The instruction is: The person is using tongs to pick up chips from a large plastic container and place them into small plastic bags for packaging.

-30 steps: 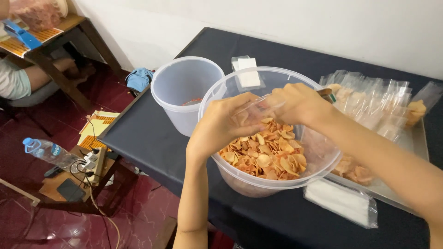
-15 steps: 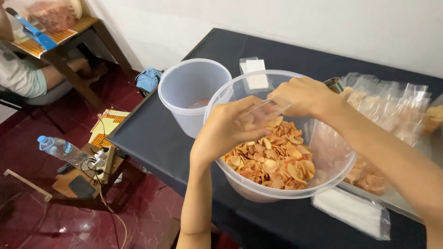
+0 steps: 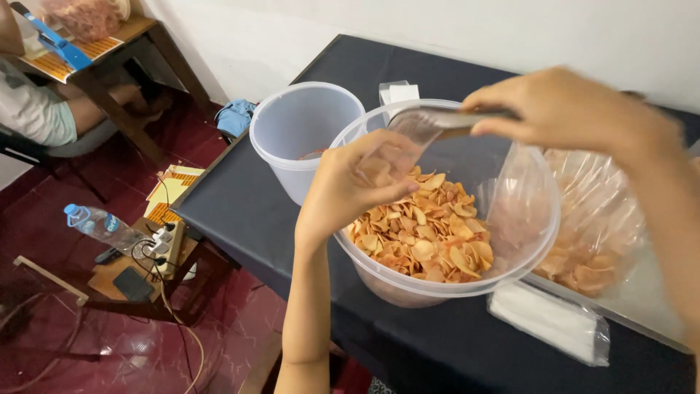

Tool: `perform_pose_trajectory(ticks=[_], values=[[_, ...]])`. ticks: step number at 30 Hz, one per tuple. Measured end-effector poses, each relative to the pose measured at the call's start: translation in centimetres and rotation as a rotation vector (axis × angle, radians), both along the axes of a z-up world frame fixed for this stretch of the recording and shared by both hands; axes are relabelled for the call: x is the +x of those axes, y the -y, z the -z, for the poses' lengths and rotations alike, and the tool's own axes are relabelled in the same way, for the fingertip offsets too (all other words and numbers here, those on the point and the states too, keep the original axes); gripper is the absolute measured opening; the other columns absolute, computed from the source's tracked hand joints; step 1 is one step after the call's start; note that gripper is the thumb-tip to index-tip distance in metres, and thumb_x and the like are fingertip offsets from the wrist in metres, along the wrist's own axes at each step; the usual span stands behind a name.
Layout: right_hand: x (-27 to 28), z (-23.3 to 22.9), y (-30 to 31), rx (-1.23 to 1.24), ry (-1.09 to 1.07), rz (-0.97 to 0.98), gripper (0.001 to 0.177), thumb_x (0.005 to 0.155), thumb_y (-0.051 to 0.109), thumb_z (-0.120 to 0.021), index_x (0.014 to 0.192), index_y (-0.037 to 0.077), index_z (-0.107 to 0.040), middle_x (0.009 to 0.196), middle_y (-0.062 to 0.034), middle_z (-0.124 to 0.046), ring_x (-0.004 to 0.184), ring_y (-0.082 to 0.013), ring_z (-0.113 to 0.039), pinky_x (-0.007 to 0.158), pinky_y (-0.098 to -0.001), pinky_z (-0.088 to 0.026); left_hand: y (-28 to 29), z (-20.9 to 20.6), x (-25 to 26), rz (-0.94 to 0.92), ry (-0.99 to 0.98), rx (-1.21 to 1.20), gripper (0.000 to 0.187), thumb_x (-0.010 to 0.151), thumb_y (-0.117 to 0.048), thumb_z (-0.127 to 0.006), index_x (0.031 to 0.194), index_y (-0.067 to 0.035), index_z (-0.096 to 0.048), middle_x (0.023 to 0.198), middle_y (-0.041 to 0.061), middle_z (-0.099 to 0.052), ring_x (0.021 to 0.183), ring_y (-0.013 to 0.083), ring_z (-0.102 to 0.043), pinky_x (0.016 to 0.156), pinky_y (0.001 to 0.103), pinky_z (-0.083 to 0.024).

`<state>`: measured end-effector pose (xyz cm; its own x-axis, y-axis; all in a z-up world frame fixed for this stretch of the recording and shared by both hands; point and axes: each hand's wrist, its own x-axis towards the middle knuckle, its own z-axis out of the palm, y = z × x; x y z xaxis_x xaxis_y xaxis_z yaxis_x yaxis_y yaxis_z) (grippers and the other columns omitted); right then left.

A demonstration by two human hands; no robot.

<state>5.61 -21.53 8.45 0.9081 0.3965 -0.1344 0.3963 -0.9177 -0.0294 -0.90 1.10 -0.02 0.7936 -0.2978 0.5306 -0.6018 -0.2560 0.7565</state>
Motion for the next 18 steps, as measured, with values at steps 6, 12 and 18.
perform_pose_trajectory(ticks=[6,12,18], values=[[-0.5,-0.5,7.4,0.296,0.373,-0.103,0.032,0.086,0.035,-0.068,0.116,0.026,-0.07,0.056,-0.0018,-0.068,0.048,-0.0105,-0.051,0.056,-0.0234,-0.036,-0.1,0.1,-0.1,-0.047,0.063,-0.025,0.027,0.079,-0.025,-0.077,0.1,-0.018,-0.061,0.083,-0.006,-0.07,0.058,0.0015,-0.055,0.065,0.018,-0.047],[-3.9,-1.1,7.6,0.72,0.294,-0.261,0.035,0.097,-0.002,-0.058,0.13,-0.011,-0.058,0.061,-0.015,-0.052,0.056,-0.0185,-0.048,0.062,-0.0278,-0.047,0.0,0.1,-0.1,-0.027,0.02,-0.088,0.029,0.075,-0.016,-0.08,0.099,-0.014,-0.063,0.081,-0.001,-0.07,0.082,0.0085,-0.071,0.067,0.017,-0.053],[-6.9,-0.2,5.2,0.733,0.367,-0.226,0.041,0.081,0.001,-0.069,0.121,-0.006,-0.063,0.1,-0.014,-0.07,0.063,-0.0155,-0.064,0.067,-0.0225,-0.053,0.0,0.3,0.1,-0.035,0.035,-0.091,0.031,0.074,-0.017,-0.081,0.099,-0.014,-0.062,0.082,-0.001,-0.069,0.085,0.0103,-0.072,0.072,0.02,-0.053]])
